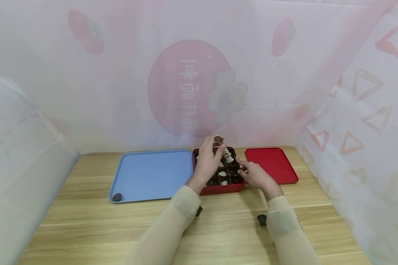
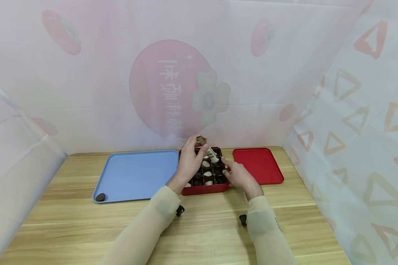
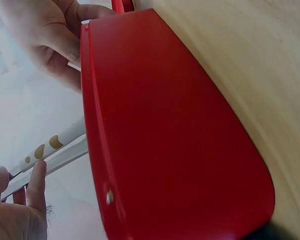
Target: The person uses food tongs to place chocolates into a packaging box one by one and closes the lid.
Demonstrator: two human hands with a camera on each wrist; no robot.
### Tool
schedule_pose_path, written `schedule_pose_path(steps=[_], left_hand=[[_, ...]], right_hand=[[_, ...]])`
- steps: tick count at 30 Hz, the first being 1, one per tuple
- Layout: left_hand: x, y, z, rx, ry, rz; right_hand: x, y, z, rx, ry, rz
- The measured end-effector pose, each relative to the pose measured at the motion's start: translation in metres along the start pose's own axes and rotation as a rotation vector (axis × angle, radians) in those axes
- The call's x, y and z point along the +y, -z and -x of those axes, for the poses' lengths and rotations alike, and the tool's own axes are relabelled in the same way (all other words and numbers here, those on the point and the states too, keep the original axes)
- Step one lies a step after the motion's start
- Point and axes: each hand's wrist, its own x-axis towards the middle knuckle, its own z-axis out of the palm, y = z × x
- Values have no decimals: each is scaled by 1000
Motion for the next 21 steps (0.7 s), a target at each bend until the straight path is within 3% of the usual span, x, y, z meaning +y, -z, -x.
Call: schedule_pose_path(steps=[9, 21], left_hand=[[-3, 27, 5, 11, 0, -36], [-14, 80, 26, 22, -27, -40]], right_hand=[[1, -1, -1, 2, 1, 6], [4, -2, -2, 2, 1, -8]])
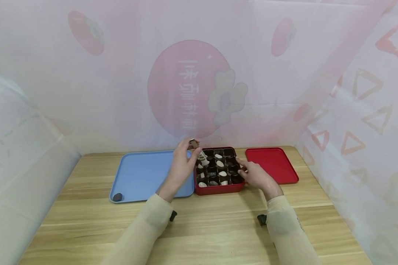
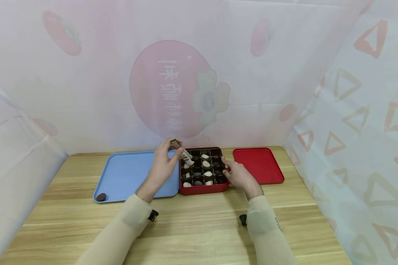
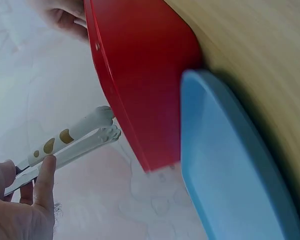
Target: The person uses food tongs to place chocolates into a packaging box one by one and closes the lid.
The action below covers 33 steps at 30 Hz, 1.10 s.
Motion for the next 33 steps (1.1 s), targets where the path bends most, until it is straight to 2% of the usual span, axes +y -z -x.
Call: schedule_pose_path(steps=[8, 15, 22, 28, 33], left_hand=[[-12, 38, 15, -10, 47, -27], [-19, 70, 25, 25, 25, -54], [-18, 104, 33, 58, -3, -118], [-15, 130, 42, 29, 29, -202], [-21, 149, 49, -16, 22, -284]], right_hand=[[-1, -2, -1, -4, -7, 2], [0, -2, -2, -5, -6, 10], [0, -2, -1, -4, -7, 13], [-2, -1, 0, -8, -3, 21], [-2, 0, -1, -7, 2, 18]])
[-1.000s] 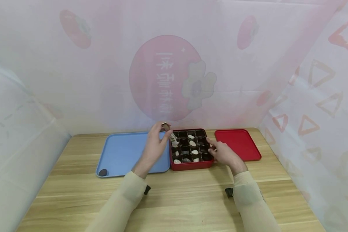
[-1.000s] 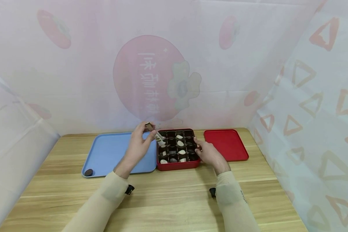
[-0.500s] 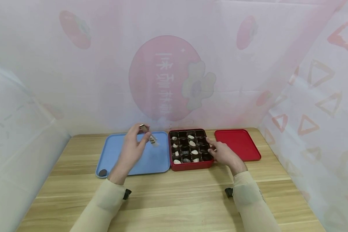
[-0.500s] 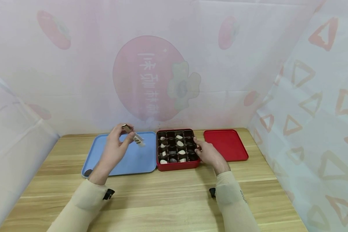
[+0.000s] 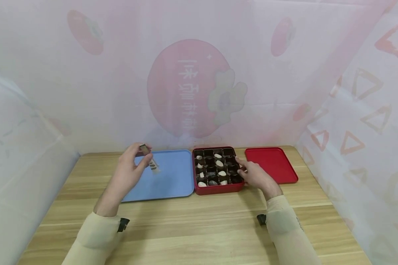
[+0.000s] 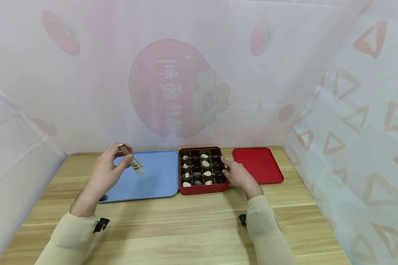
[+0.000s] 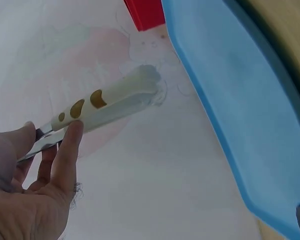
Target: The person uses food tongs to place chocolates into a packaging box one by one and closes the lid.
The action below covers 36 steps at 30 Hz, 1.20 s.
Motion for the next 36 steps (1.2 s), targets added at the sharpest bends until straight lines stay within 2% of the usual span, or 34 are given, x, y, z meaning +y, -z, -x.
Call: schedule_pose_path(steps=[9, 17, 22, 29, 32, 36], left_hand=[[-16, 27, 10, -115, -34, -111], [-25, 43, 16, -162, -54, -187], [-34, 52, 18, -234, -33, -210], [-44, 66, 22, -306, 41, -218], [-45, 70, 23, -324, 74, -215], [-48, 72, 25, -321, 71, -214]], right_hand=[[-1, 0, 0, 2, 3, 7], [-2, 1, 1, 3, -4, 4], [-2, 1, 1, 2, 4, 4], [-1, 1, 1, 3, 4, 6], [-1, 1, 1, 2, 3, 7], [-1, 0, 1, 2, -1, 9]])
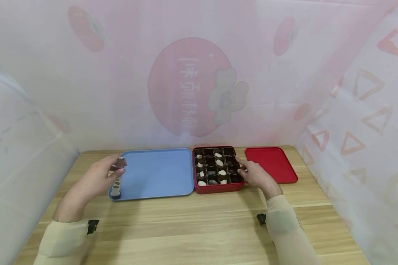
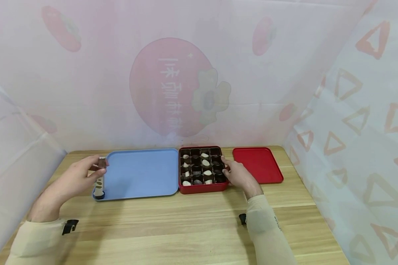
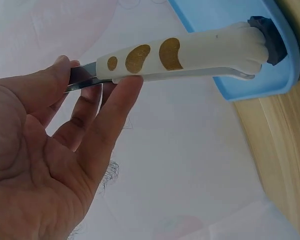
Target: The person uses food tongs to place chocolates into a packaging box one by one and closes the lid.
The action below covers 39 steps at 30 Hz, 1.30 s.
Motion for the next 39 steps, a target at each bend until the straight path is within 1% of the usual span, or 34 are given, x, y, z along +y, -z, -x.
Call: schedule_pose_path(steps=[6, 15, 22, 25, 33, 39], left_hand=[[-3, 2, 1, 15, -6, -3], [-5, 6, 3, -10, 4, -3], [-8, 7, 5, 17, -4, -4], [-10, 7, 4, 10, -8, -3], [-10, 1, -1, -24, 7, -2], [-13, -2, -6, -49, 2, -11]], right_hand=[[1, -1, -1, -1, -9, -2], [0, -1, 0, 3, -3, -21], [3, -2, -3, -1, -15, -23], [3, -2, -3, 0, -16, -23], [4, -2, -4, 0, -15, -18], [4, -2, -5, 3, -10, -11]])
